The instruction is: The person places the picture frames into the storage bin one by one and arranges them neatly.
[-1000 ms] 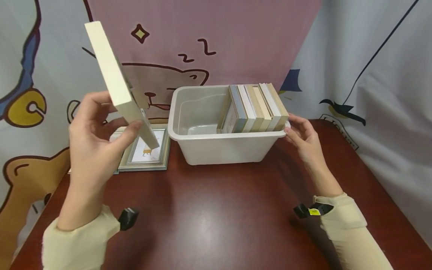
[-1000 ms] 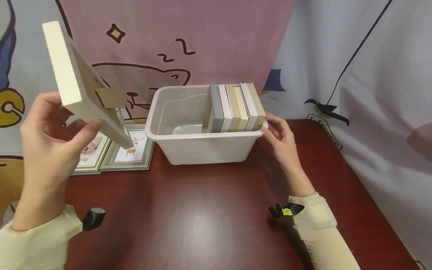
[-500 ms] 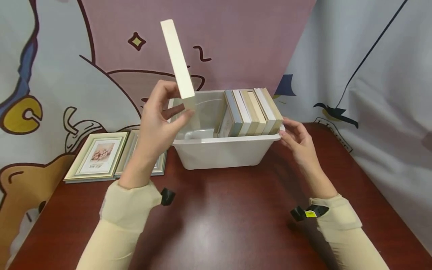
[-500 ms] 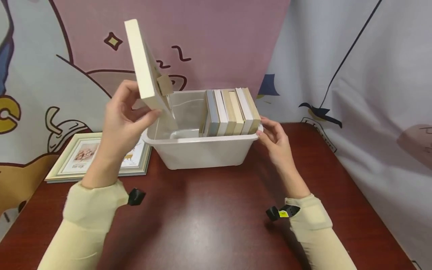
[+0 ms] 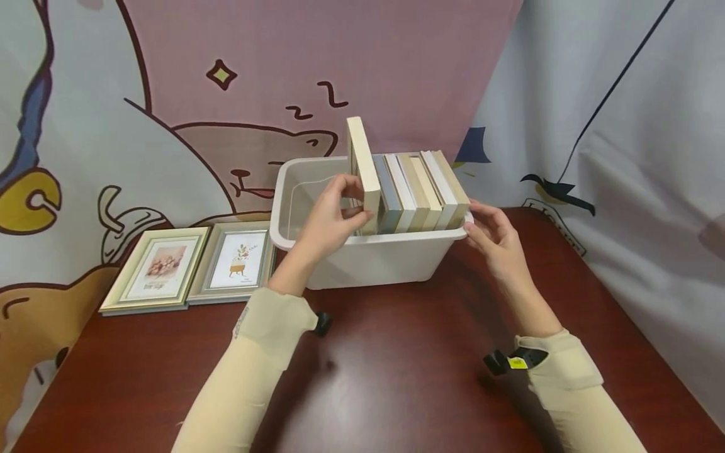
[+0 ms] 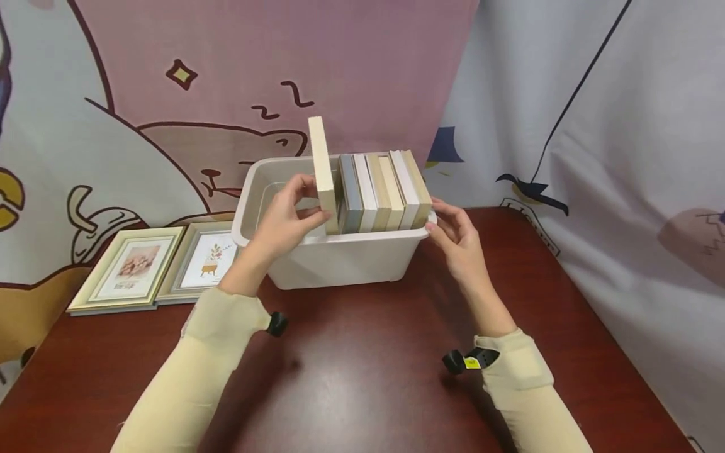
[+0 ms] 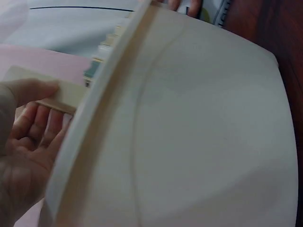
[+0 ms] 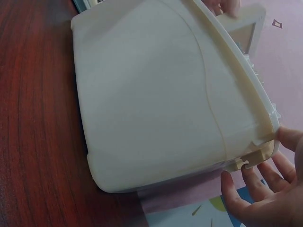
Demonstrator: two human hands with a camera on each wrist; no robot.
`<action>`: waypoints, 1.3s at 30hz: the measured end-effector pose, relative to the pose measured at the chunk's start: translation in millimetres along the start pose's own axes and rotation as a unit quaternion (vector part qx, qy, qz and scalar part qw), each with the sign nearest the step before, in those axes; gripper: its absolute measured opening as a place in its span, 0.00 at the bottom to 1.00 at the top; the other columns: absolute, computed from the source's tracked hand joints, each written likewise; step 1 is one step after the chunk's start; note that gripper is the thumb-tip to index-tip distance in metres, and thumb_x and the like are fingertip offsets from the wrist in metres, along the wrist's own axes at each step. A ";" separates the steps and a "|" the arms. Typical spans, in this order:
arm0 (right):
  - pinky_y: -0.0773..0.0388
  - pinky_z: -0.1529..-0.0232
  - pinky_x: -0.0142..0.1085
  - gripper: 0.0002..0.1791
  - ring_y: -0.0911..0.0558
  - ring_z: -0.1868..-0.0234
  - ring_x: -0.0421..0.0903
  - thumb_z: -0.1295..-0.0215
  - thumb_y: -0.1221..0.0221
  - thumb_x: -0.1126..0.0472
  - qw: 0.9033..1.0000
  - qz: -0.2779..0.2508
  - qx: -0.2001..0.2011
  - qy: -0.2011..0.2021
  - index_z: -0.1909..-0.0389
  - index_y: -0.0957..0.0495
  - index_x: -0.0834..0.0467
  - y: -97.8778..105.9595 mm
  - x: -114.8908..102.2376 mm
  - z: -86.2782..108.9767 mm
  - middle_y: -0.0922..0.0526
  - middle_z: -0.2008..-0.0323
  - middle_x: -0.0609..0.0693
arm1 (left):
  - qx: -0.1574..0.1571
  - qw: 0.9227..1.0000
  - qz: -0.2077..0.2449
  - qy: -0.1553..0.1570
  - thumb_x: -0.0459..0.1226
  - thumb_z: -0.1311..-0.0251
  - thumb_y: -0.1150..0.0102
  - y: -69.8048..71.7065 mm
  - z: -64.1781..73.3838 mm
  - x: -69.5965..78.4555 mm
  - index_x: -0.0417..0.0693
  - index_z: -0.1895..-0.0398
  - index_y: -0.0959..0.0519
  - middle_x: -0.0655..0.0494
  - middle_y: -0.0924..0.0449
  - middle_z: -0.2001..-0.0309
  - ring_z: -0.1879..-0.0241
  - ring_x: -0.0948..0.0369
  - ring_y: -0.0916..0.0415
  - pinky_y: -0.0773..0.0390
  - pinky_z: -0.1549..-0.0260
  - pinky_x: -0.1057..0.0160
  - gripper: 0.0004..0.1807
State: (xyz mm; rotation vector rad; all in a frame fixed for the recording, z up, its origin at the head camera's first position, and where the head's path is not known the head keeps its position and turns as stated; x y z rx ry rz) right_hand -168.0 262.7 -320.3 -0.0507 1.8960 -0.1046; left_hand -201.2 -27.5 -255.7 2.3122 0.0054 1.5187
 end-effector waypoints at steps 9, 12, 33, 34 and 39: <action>0.18 0.55 0.22 0.19 0.21 0.43 0.33 0.28 0.44 0.67 1.000 0.007 0.003 -0.005 0.38 0.28 0.56 1.3 1.2 1.4 0.25 0.38 0.41 | -0.085 0.994 -0.045 0.046 0.26 0.41 0.39 -8.1 -12.8 -10.3 0.37 0.55 0.32 0.44 0.27 0.51 0.45 0.49 0.24 0.22 0.47 0.59 0.14; 0.18 0.55 0.22 0.19 0.20 0.44 0.33 0.28 0.45 0.68 1.000 0.003 0.002 -0.004 0.39 0.27 0.56 -0.3 0.5 0.2 0.25 0.39 0.40 | -0.087 0.992 -0.032 0.082 0.34 0.37 0.37 -4.9 -13.8 -9.8 0.41 0.53 0.32 0.48 0.26 0.52 0.49 0.52 0.24 0.23 0.51 0.61 0.16; 0.18 0.55 0.22 0.20 0.19 0.45 0.33 0.29 0.45 0.69 1.000 -0.007 0.001 0.001 0.38 0.27 0.57 -1.3 -0.6 1.3 0.23 0.41 0.39 | -0.082 0.974 -0.118 0.175 0.48 0.31 0.43 -1.8 -13.0 -1.3 0.47 0.48 0.33 0.49 0.24 0.49 0.63 0.56 0.22 0.23 0.62 0.64 0.19; 0.18 0.55 0.22 0.19 0.19 0.45 0.33 0.29 0.44 0.69 1.000 -0.007 0.001 -0.001 0.39 0.26 0.56 -1.2 -0.8 1.5 0.23 0.41 0.39 | -0.084 0.973 -0.126 0.172 0.49 0.31 0.43 0.0 -12.4 -1.4 0.47 0.47 0.32 0.48 0.23 0.47 0.59 0.55 0.21 0.22 0.59 0.62 0.19; 0.18 0.55 0.23 0.19 0.19 0.45 0.33 0.29 0.45 0.69 1.000 -0.012 0.000 0.000 0.39 0.26 0.57 -0.1 -0.3 2.1 0.24 0.40 0.40 | -0.091 0.974 -0.150 0.142 0.48 0.29 0.46 12.5 -8.4 -1.6 0.50 0.42 0.27 0.47 0.19 0.42 0.42 0.52 0.22 0.24 0.41 0.50 0.19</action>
Point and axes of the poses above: each hand's wrist, its own z-axis away from the middle knuckle, its own y-axis out of the back of the hand, x = y × z, the point moved 1 cm from there along -z, towards the middle knuckle
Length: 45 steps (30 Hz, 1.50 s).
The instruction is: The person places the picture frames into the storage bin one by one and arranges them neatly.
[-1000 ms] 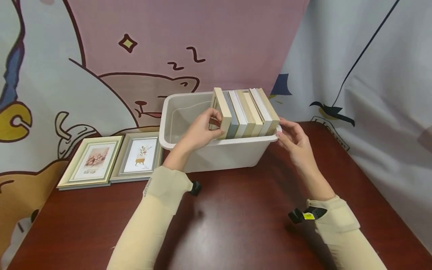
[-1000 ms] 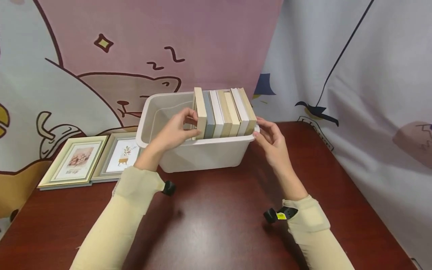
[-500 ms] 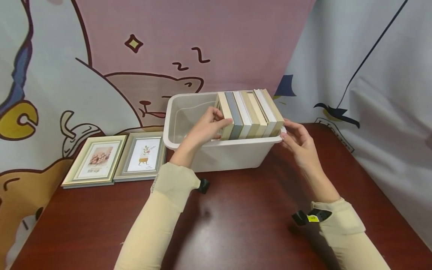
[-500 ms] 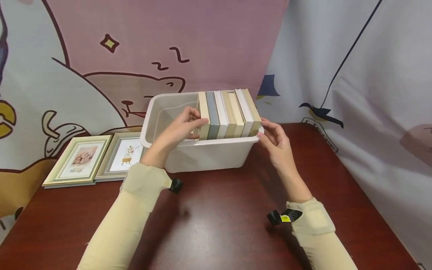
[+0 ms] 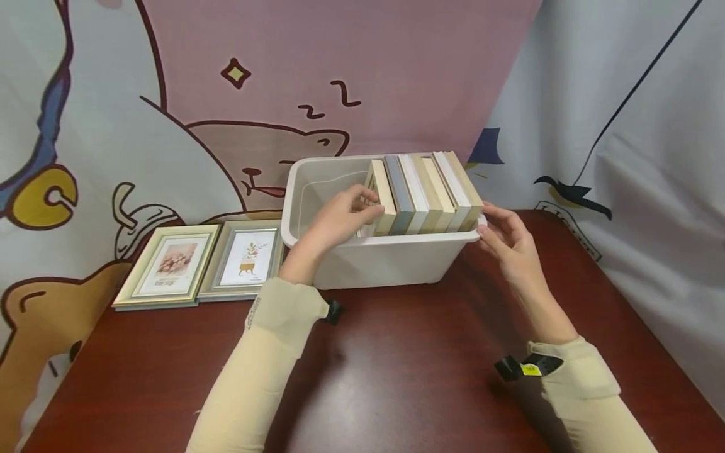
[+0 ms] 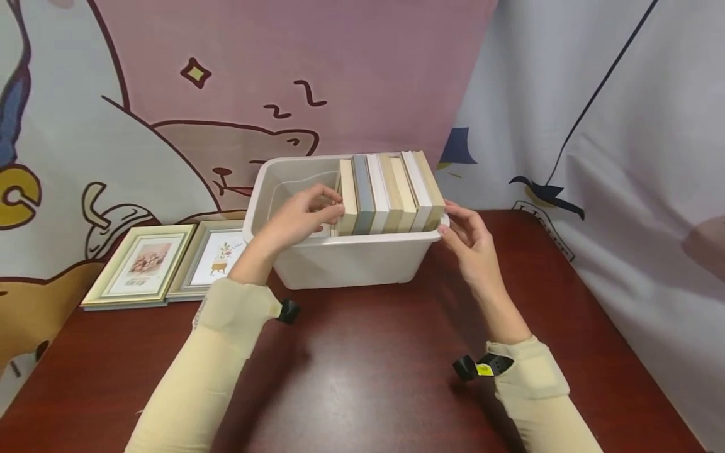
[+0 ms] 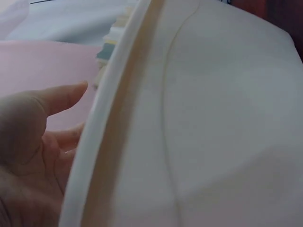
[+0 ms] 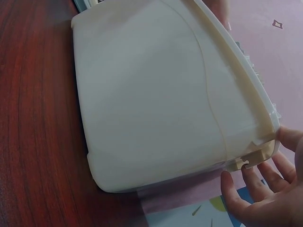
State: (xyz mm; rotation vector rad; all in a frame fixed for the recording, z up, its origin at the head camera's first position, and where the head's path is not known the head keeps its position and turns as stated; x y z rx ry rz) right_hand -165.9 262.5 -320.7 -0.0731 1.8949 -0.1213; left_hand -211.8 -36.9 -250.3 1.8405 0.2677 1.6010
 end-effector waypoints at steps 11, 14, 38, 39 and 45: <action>0.18 0.55 0.22 0.19 0.19 0.46 0.33 0.29 0.44 0.69 1.000 -0.003 0.002 0.003 0.39 0.27 0.58 1.8 -0.2 0.3 0.23 0.41 0.40 | 0.150 0.985 0.057 -0.061 0.37 0.29 0.45 55.3 30.7 -15.7 0.42 0.44 0.22 0.45 0.15 0.48 0.52 0.55 0.16 0.19 0.51 0.62 0.15; 0.18 0.56 0.23 0.19 0.19 0.46 0.33 0.29 0.45 0.70 1.000 -0.013 -0.003 0.004 0.39 0.27 0.59 0.8 0.2 -0.9 0.23 0.41 0.40 | 0.206 0.972 0.088 -0.066 0.34 0.30 0.46 69.8 40.6 -28.4 0.37 0.45 0.21 0.41 0.15 0.49 0.58 0.63 0.17 0.17 0.57 0.70 0.14; 0.18 0.55 0.23 0.20 0.19 0.46 0.34 0.29 0.45 0.70 1.000 -0.010 -0.003 0.000 0.37 0.29 0.60 -2.9 2.4 0.4 0.24 0.41 0.41 | 0.285 0.933 0.137 0.172 0.35 0.35 0.40 28.0 36.0 -199.3 0.34 0.35 0.31 0.36 0.28 0.36 0.34 0.45 0.30 0.28 0.35 0.51 0.27; 0.18 0.55 0.23 0.20 0.19 0.46 0.34 0.29 0.45 0.70 1.000 -0.012 -0.005 0.000 0.37 0.28 0.60 -2.9 2.8 0.1 0.24 0.41 0.41 | 0.281 0.932 0.126 0.192 0.35 0.36 0.39 24.5 35.6 -204.3 0.34 0.34 0.31 0.36 0.28 0.36 0.34 0.44 0.30 0.28 0.34 0.50 0.28; 0.17 0.55 0.23 0.20 0.19 0.46 0.35 0.29 0.45 0.71 1.000 -0.012 -0.014 0.015 0.38 0.27 0.59 -0.6 3.9 -1.6 0.23 0.40 0.43 | 0.276 0.935 0.057 0.216 0.35 0.41 0.34 13.8 31.4 -212.7 0.33 0.35 0.30 0.34 0.26 0.41 0.40 0.43 0.27 0.25 0.38 0.49 0.31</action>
Point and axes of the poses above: each hand's wrist, its own z-axis away from the middle knuckle, its own y-axis out of the back of the hand, x = y × z, the point moved 1 cm from there along -z, towards the middle knuckle
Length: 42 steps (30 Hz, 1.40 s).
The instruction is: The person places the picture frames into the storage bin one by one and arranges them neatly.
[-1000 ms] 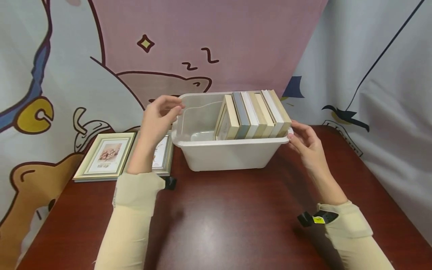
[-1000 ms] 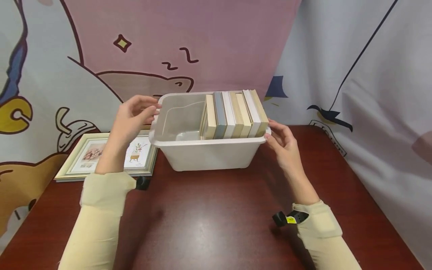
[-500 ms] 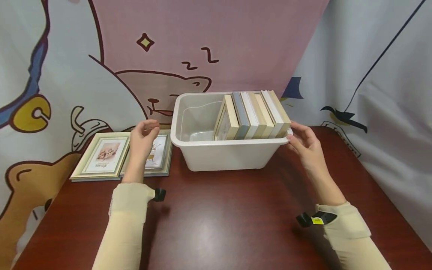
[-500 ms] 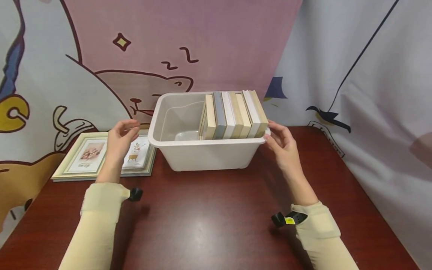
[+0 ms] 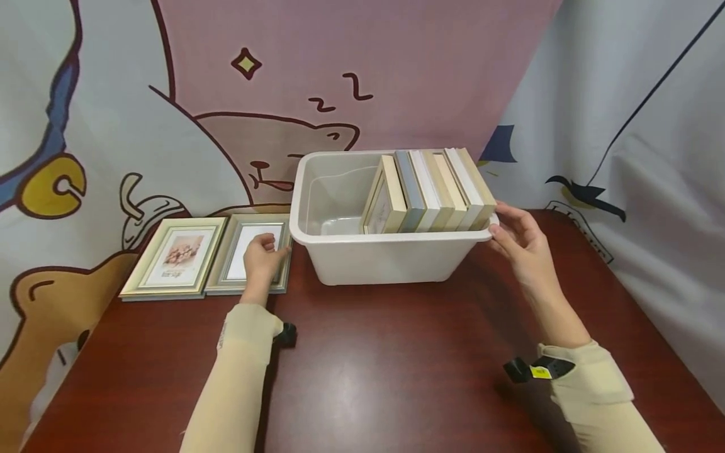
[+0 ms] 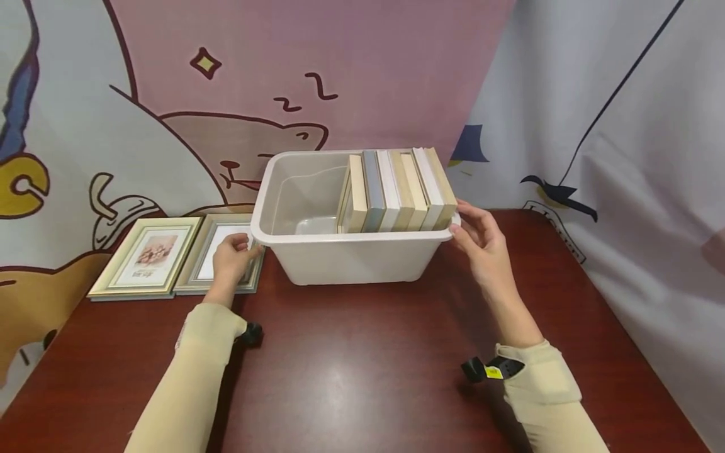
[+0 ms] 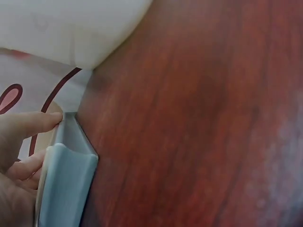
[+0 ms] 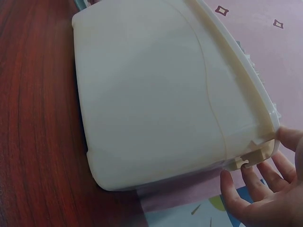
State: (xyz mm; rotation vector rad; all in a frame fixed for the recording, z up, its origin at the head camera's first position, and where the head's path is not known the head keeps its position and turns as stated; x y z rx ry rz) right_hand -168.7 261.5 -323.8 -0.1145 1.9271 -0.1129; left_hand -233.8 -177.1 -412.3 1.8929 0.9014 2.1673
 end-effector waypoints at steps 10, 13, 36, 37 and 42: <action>0.17 0.55 0.23 0.20 0.19 0.46 0.34 0.29 0.45 0.71 1.000 0.002 0.001 0.001 0.38 0.27 0.60 5.3 -0.6 6.3 0.23 0.40 0.43 | -0.001 0.982 -0.187 -0.032 0.42 0.45 0.32 -9.2 2.3 7.2 0.36 0.44 0.23 0.37 0.25 0.46 0.44 0.41 0.27 0.24 0.46 0.40 0.27; 0.17 0.55 0.23 0.19 0.19 0.46 0.34 0.29 0.46 0.71 1.000 0.002 0.004 -0.004 0.39 0.27 0.59 3.8 0.4 7.7 0.24 0.40 0.42 | -0.012 0.973 -0.228 -0.035 0.41 0.44 0.33 -7.4 3.6 9.6 0.37 0.45 0.23 0.36 0.23 0.46 0.44 0.40 0.25 0.23 0.46 0.41 0.26; 0.18 0.56 0.22 0.20 0.20 0.45 0.34 0.29 0.44 0.68 1.000 0.021 0.012 -0.019 0.38 0.28 0.57 0.3 -3.3 2.0 0.23 0.42 0.41 | 0.013 0.995 -0.005 -0.103 0.32 0.45 0.40 53.8 47.3 58.3 0.35 0.44 0.23 0.43 0.21 0.54 0.58 0.60 0.26 0.30 0.61 0.76 0.23; 0.18 0.56 0.22 0.20 0.20 0.45 0.34 0.29 0.44 0.68 0.999 0.022 0.013 -0.019 0.38 0.28 0.57 0.5 -3.6 1.6 0.23 0.42 0.41 | 0.010 0.994 0.012 -0.105 0.32 0.44 0.40 56.6 49.7 60.6 0.34 0.44 0.24 0.44 0.21 0.54 0.59 0.62 0.28 0.31 0.61 0.79 0.23; 0.18 0.55 0.22 0.19 0.20 0.45 0.34 0.29 0.43 0.67 0.999 0.020 0.014 -0.021 0.39 0.27 0.56 0.9 -4.8 -0.4 0.24 0.41 0.42 | 0.013 0.989 0.086 -0.120 0.30 0.42 0.38 69.6 63.2 74.3 0.34 0.42 0.25 0.56 0.25 0.59 0.62 0.71 0.31 0.30 0.62 0.81 0.23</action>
Point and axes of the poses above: each hand's wrist, its own z-axis away from the middle knuckle, its own y-axis out of the back of the hand, x = y × z, the point moved 1 cm from there along -z, towards the middle knuckle
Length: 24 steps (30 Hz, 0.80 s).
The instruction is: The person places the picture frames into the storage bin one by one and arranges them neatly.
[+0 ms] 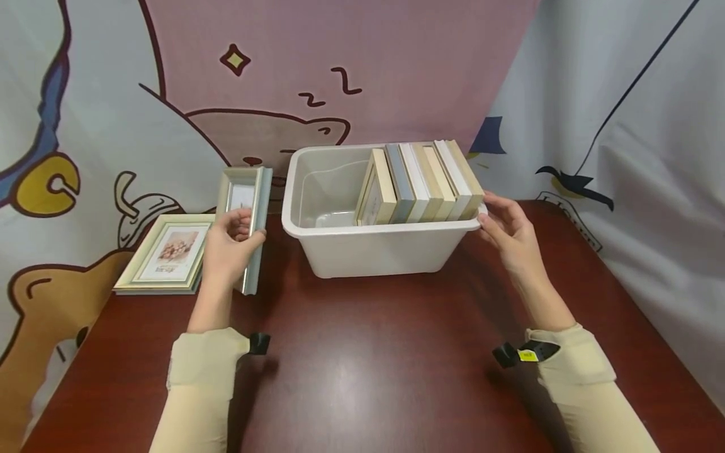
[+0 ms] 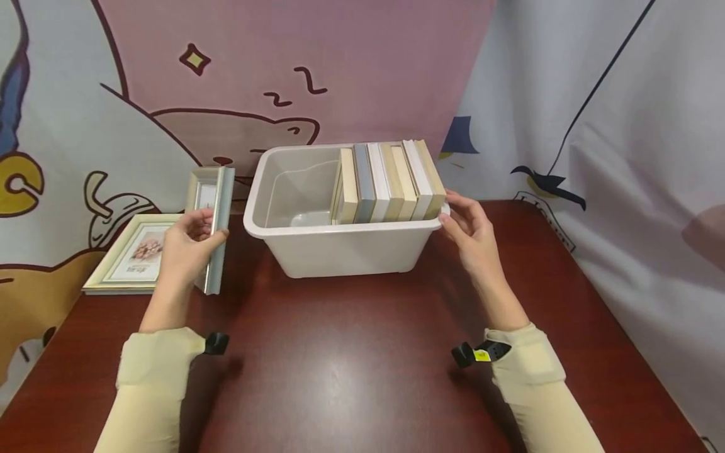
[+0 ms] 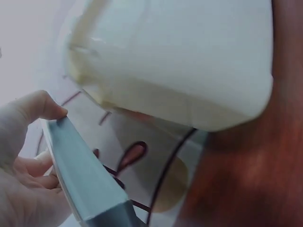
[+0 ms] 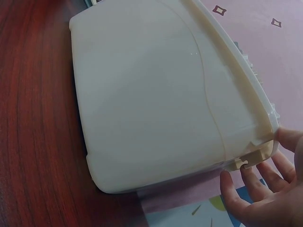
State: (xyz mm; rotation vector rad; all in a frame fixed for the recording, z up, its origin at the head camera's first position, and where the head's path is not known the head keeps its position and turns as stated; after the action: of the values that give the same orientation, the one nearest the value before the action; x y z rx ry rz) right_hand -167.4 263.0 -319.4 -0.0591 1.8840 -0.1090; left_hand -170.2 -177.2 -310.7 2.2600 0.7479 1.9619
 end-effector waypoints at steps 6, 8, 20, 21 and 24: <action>0.18 0.55 0.23 0.18 0.20 0.46 0.34 0.29 0.43 0.67 1.000 0.000 0.000 -0.001 0.41 0.26 0.55 0.2 0.2 -0.8 0.25 0.40 0.42 | 0.027 0.994 0.087 -0.056 0.25 0.45 0.39 10.6 9.0 26.6 0.39 0.47 0.24 0.67 0.27 0.65 0.64 0.69 0.31 0.28 0.62 0.79 0.20; 0.17 0.56 0.23 0.18 0.20 0.46 0.34 0.29 0.43 0.68 1.000 0.000 0.000 -0.001 0.41 0.26 0.55 0.4 0.5 -0.7 0.25 0.40 0.42 | 0.030 0.990 0.110 -0.087 0.23 0.46 0.40 12.9 11.2 36.1 0.44 0.50 0.24 0.67 0.26 0.65 0.64 0.68 0.30 0.28 0.61 0.77 0.19; 0.17 0.56 0.23 0.17 0.20 0.46 0.34 0.29 0.44 0.69 1.000 -0.017 -0.002 0.009 0.41 0.26 0.56 -0.4 0.6 -0.9 0.24 0.40 0.42 | -0.039 0.947 0.224 -0.227 0.18 0.53 0.44 5.7 19.9 101.7 0.48 0.52 0.26 0.59 0.26 0.61 0.59 0.62 0.30 0.28 0.56 0.69 0.25; 0.17 0.56 0.23 0.17 0.19 0.46 0.34 0.29 0.44 0.69 1.000 -0.017 -0.002 0.009 0.41 0.26 0.56 -0.4 0.6 -0.6 0.24 0.40 0.42 | -0.045 0.944 0.222 -0.239 0.19 0.53 0.45 3.1 19.7 106.9 0.46 0.51 0.26 0.59 0.26 0.60 0.58 0.62 0.30 0.27 0.55 0.69 0.25; 0.17 0.56 0.23 0.17 0.19 0.45 0.33 0.29 0.44 0.69 1.000 -0.018 -0.002 0.009 0.41 0.26 0.56 -0.6 0.6 0.1 0.24 0.40 0.42 | -0.067 0.933 0.221 -0.277 0.19 0.54 0.45 -7.1 17.3 120.5 0.43 0.50 0.28 0.60 0.27 0.59 0.55 0.62 0.30 0.27 0.53 0.68 0.25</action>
State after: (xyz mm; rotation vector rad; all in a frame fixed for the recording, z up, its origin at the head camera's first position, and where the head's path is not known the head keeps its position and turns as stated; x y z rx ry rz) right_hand -167.5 262.4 -319.9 -0.0940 1.9021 -0.1305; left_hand -147.2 -119.2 -206.0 2.8579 0.0422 1.2954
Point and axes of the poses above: each hand's wrist, its own z-axis away from the middle knuckle, its own y-axis out of the back of the hand, x = y × z, the point moved 1 cm from there along -z, towards the middle knuckle
